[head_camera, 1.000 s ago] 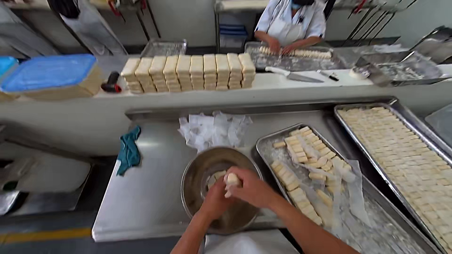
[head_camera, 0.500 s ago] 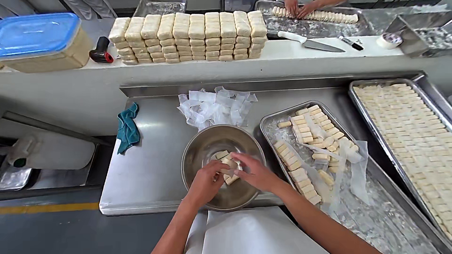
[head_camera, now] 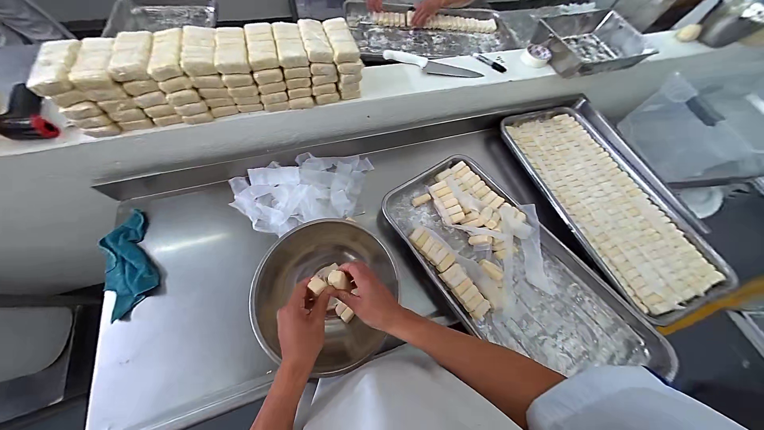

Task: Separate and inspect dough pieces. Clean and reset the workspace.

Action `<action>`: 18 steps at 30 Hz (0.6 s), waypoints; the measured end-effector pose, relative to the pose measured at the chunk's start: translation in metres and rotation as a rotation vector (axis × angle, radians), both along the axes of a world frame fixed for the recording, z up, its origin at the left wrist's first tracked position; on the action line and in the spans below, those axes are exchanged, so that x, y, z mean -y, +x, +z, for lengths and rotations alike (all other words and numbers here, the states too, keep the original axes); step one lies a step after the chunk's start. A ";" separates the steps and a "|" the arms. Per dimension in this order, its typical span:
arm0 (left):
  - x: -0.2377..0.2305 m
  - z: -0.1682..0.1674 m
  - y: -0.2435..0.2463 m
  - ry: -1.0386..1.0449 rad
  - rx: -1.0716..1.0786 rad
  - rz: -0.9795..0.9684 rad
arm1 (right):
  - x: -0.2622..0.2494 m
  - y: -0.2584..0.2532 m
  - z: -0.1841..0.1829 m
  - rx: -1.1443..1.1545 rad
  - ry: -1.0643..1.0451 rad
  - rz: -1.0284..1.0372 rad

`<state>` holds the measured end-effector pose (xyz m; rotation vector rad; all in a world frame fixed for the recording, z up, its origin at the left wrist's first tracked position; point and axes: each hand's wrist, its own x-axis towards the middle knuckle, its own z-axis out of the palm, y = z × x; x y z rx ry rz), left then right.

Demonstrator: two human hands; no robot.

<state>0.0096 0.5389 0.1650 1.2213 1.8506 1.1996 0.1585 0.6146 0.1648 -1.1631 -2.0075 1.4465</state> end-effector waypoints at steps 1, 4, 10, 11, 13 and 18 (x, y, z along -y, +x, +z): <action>-0.001 -0.002 -0.001 -0.001 -0.061 0.017 | 0.000 0.001 0.001 0.005 0.048 -0.024; -0.003 -0.001 -0.007 -0.015 -0.048 0.062 | -0.004 0.004 0.007 -0.001 0.013 -0.024; -0.008 -0.003 -0.044 -0.271 -0.066 -0.079 | -0.016 0.018 0.025 -0.294 -0.536 -0.097; -0.009 -0.004 -0.043 -0.260 -0.075 -0.157 | -0.017 0.017 0.035 -0.335 -0.564 -0.087; -0.012 -0.005 -0.033 -0.248 -0.078 -0.303 | -0.016 0.014 0.055 -0.397 -0.555 -0.049; -0.028 -0.037 -0.008 -0.522 -0.515 -0.450 | -0.022 0.006 0.077 -0.468 -0.137 -0.084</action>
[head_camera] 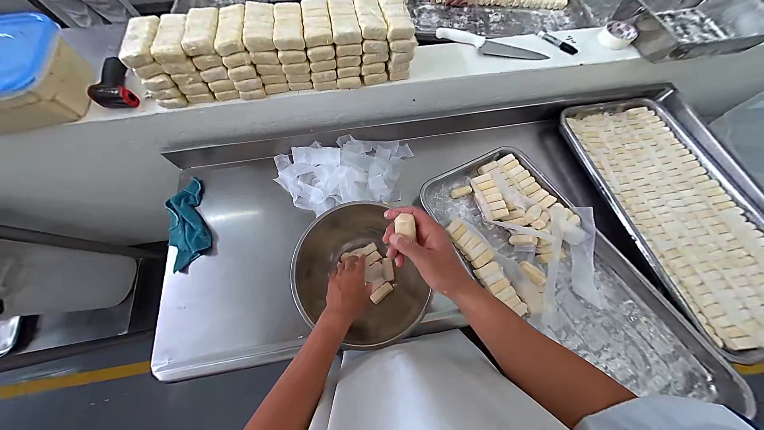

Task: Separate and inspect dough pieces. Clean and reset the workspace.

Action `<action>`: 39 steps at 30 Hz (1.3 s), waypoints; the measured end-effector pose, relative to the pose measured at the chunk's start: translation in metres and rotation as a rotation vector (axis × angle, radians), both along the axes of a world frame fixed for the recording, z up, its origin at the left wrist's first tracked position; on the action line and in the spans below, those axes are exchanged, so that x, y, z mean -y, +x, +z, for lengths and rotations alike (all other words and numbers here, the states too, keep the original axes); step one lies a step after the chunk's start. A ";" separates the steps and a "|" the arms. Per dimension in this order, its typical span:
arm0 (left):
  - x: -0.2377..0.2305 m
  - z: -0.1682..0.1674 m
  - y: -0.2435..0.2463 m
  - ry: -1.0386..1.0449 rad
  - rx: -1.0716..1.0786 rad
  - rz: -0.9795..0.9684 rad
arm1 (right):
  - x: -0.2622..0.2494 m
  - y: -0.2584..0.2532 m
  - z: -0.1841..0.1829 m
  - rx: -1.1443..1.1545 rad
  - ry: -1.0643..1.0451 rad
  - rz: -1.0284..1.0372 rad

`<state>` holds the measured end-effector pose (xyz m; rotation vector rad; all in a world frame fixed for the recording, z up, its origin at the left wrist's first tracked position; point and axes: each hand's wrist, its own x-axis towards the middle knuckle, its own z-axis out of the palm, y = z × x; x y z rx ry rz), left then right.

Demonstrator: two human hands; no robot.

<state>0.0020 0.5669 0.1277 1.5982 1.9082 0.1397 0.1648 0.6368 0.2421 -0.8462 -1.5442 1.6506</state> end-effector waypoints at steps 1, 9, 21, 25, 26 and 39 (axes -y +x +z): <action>-0.004 -0.009 0.000 -0.051 -0.096 -0.032 | -0.006 -0.002 -0.006 0.061 0.085 -0.036; 0.008 0.013 -0.018 0.122 0.101 -0.144 | -0.003 0.010 -0.072 0.830 0.274 0.281; 0.019 0.076 -0.019 0.415 0.777 0.262 | 0.008 0.008 -0.041 0.381 0.353 -0.015; 0.011 0.069 -0.003 0.457 0.781 0.190 | 0.007 0.006 -0.037 0.393 0.373 0.029; 0.006 0.072 -0.002 0.502 0.750 0.197 | 0.006 0.011 -0.036 0.349 0.330 0.011; -0.173 0.079 -0.106 0.285 0.710 0.856 | -0.178 0.130 -0.137 1.139 0.289 -0.093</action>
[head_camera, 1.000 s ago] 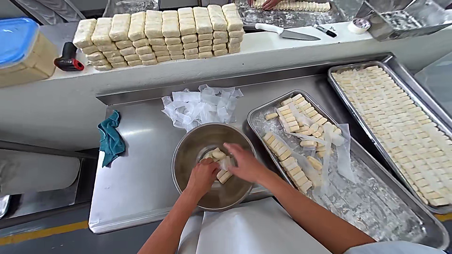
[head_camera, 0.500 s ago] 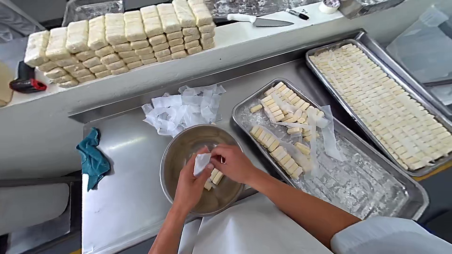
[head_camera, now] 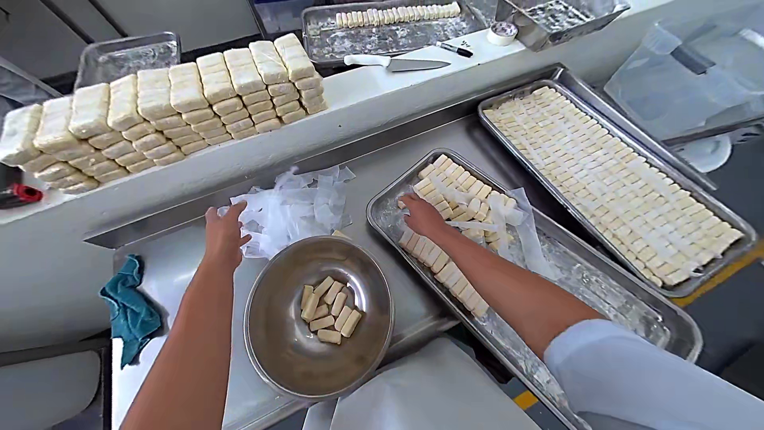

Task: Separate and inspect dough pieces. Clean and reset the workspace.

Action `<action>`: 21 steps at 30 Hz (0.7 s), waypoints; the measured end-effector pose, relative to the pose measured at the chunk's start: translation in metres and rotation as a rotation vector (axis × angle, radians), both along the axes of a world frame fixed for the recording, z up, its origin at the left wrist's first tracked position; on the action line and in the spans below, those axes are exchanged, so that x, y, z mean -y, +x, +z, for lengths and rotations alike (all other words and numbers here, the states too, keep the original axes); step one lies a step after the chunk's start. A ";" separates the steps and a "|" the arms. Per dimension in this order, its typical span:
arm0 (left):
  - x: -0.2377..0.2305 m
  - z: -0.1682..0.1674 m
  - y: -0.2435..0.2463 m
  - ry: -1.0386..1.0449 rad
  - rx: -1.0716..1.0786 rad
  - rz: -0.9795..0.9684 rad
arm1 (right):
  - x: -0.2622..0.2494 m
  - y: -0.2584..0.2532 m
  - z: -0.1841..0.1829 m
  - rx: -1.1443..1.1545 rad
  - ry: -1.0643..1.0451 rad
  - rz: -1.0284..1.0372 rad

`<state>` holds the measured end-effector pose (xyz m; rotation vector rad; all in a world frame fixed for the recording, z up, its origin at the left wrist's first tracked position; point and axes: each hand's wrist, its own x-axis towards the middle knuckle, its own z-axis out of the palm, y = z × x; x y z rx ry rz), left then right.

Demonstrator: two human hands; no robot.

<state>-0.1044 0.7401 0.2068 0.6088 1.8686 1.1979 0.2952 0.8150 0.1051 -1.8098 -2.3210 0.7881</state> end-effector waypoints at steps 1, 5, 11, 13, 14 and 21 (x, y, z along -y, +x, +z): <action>0.013 0.005 0.007 0.048 -0.034 -0.036 | -0.011 0.001 -0.009 0.044 -0.013 0.012; 0.091 0.009 0.034 0.177 -0.070 -0.213 | -0.025 0.004 -0.029 0.221 -0.012 0.051; 0.195 -0.007 0.070 0.164 -0.055 -0.131 | 0.049 -0.049 0.038 -0.167 0.046 0.072; 0.205 -0.023 0.081 0.101 0.008 -0.112 | 0.098 -0.077 0.062 -0.308 -0.002 0.171; 0.207 -0.032 0.087 0.043 0.030 -0.120 | 0.116 -0.085 0.070 -0.363 -0.063 0.215; 0.203 -0.058 0.101 0.044 -0.287 -0.380 | 0.135 0.027 0.029 -0.291 0.060 -0.089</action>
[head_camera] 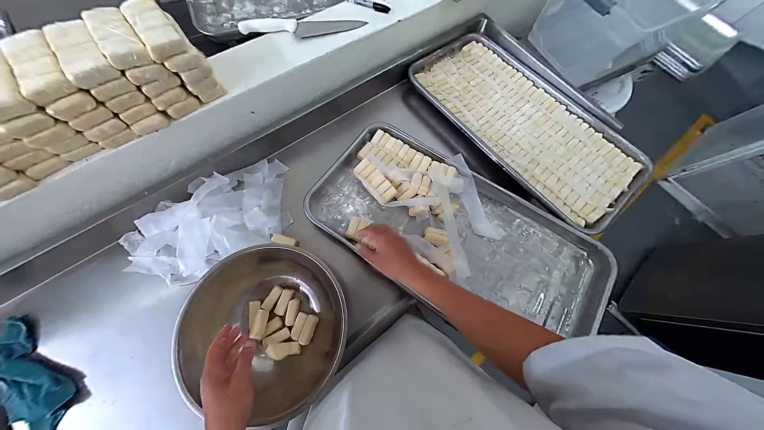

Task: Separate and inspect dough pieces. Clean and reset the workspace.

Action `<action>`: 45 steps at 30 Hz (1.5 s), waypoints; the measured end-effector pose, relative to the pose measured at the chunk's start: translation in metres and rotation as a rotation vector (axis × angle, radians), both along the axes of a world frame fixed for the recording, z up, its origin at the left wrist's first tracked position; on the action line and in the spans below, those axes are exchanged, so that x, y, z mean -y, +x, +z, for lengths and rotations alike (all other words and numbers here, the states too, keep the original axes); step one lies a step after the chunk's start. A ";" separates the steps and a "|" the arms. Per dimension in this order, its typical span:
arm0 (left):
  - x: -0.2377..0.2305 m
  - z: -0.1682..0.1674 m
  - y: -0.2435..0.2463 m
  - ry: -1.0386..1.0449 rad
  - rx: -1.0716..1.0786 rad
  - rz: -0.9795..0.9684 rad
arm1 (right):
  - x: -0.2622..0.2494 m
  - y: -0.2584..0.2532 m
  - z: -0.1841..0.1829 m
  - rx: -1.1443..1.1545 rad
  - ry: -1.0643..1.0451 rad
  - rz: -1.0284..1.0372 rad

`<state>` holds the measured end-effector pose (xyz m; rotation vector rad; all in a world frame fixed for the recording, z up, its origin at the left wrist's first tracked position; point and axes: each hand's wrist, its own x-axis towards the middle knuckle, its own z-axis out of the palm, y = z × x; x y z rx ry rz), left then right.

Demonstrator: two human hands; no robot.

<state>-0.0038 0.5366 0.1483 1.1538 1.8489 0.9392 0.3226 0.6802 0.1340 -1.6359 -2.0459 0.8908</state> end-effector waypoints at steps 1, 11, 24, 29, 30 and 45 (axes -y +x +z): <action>-0.003 0.002 0.003 0.024 0.000 -0.019 | -0.008 0.021 -0.008 0.068 -0.041 -0.058; -0.026 0.026 0.039 0.074 0.006 -0.201 | -0.041 0.020 -0.066 0.229 -0.287 -0.069; -0.023 0.068 0.000 0.007 0.682 0.056 | 0.017 -0.124 0.125 -0.041 -0.097 0.692; 0.002 0.045 -0.027 0.094 0.688 0.276 | 0.023 -0.135 0.071 -0.455 -0.577 0.404; 0.007 0.040 -0.029 0.102 0.657 0.290 | 0.030 -0.137 0.064 -0.481 -0.624 0.375; 0.035 0.012 -0.035 0.249 0.109 0.165 | 0.053 -0.140 0.027 -0.213 -0.557 0.299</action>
